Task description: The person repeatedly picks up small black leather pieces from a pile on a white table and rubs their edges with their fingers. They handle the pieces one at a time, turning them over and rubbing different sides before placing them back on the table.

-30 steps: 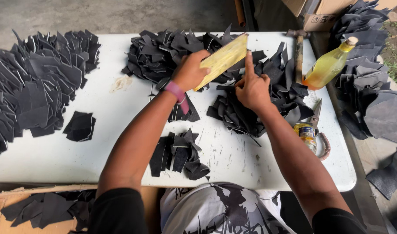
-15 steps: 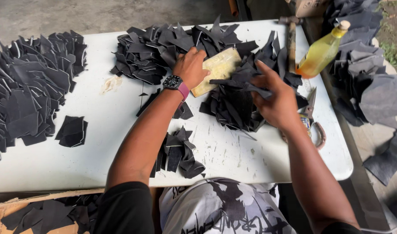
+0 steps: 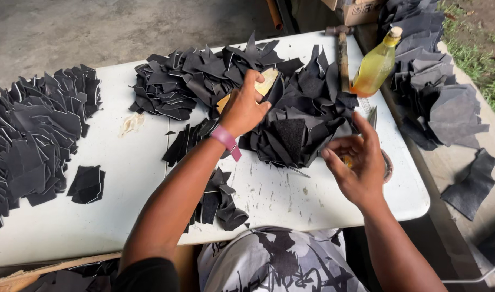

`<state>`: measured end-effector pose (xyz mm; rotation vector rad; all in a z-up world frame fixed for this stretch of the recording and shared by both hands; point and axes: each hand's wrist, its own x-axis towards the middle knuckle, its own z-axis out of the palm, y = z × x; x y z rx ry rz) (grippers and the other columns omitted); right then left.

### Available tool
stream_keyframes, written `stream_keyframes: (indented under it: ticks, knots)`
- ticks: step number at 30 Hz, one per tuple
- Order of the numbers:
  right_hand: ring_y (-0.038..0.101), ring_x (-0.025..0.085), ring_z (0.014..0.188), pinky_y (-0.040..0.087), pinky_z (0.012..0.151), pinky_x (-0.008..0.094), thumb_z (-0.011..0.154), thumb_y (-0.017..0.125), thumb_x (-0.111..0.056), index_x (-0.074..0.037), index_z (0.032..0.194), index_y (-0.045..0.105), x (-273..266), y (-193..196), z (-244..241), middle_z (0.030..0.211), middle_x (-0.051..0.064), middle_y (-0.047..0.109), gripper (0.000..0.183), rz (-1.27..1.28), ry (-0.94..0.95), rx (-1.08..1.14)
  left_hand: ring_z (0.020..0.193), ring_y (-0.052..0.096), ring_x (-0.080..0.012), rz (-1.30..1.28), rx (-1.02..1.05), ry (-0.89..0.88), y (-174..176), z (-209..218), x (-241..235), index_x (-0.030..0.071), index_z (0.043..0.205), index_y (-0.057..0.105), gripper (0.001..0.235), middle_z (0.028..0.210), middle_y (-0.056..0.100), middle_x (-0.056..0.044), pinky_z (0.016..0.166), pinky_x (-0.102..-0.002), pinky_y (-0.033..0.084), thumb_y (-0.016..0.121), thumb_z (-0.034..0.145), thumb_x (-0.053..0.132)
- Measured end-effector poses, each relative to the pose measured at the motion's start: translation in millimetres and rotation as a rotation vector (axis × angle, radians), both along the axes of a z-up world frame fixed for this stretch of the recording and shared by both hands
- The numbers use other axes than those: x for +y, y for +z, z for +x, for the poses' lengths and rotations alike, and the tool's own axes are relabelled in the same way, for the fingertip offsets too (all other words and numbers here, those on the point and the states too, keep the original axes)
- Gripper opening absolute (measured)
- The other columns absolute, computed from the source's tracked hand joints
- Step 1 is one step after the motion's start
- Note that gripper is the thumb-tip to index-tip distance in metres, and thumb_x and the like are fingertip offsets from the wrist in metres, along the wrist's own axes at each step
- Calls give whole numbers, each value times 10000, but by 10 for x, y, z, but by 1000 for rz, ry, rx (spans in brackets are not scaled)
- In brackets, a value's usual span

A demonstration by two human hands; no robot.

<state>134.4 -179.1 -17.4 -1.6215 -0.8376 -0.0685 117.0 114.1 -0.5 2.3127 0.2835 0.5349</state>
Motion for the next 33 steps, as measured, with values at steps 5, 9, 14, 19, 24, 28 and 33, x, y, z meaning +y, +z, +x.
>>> stream_keyframes:
  ticks: [5, 9, 14, 19, 24, 28, 33]
  knots:
    - [670, 145, 968, 598, 871, 306, 873, 812, 0, -114, 1645, 100, 515, -9, 23, 1111, 42, 622, 1057, 124, 88, 212, 876, 740, -329, -78, -69, -143, 292, -480, -461, 92, 1275, 391, 565, 901, 735, -146, 753, -442, 572, 776, 861, 79]
    - [651, 124, 837, 572, 755, 290, 915, 764, -9, -116, 1670, 147, 742, 42, 138, 935, 66, 668, 981, 179, 149, 331, 822, 660, -197, -228, -208, -304, 310, -592, -501, 67, 1308, 356, 520, 1022, 583, -72, 737, -354, 524, 681, 909, -1]
    - [708, 120, 763, 627, 674, 322, 880, 727, -19, -126, 1658, 121, 671, 29, 224, 856, 63, 707, 992, 334, 367, 687, 747, 483, -97, -634, -94, -481, 204, -699, -303, 89, 1390, 356, 497, 847, 504, -56, 717, -281, 449, 595, 980, -59]
    - [700, 141, 773, 609, 692, 322, 909, 723, 6, -114, 1679, 161, 630, -66, 221, 878, 91, 714, 961, 270, 408, 664, 1084, 592, -112, -380, -171, -475, 295, -805, -386, 77, 1329, 429, 570, 1233, 532, -18, 815, -274, 592, 640, 839, -122]
    - [695, 151, 874, 635, 758, 345, 859, 716, 69, -161, 1645, 129, 687, -136, -33, 999, 80, 683, 1007, 284, 373, 636, 1027, 749, -173, -460, -323, -217, 92, -676, -604, 54, 1294, 482, 531, 1171, 685, -124, 804, -287, 616, 747, 857, -92]
    - [712, 195, 903, 637, 828, 369, 868, 684, 132, -133, 1654, 169, 607, -169, -9, 1026, 125, 664, 977, 370, 330, 633, 928, 716, -180, -854, -327, -156, -68, -668, -557, 40, 1243, 436, 571, 1085, 644, -140, 782, -290, 612, 794, 808, -58]
    - [711, 191, 980, 618, 849, 345, 877, 659, 180, -129, 1655, 165, 470, -148, 73, 1091, 176, 683, 971, 338, 331, 543, 942, 682, -135, -1034, -180, -242, -246, -957, -516, 26, 1248, 487, 554, 1096, 648, -106, 841, -258, 579, 782, 788, -58]
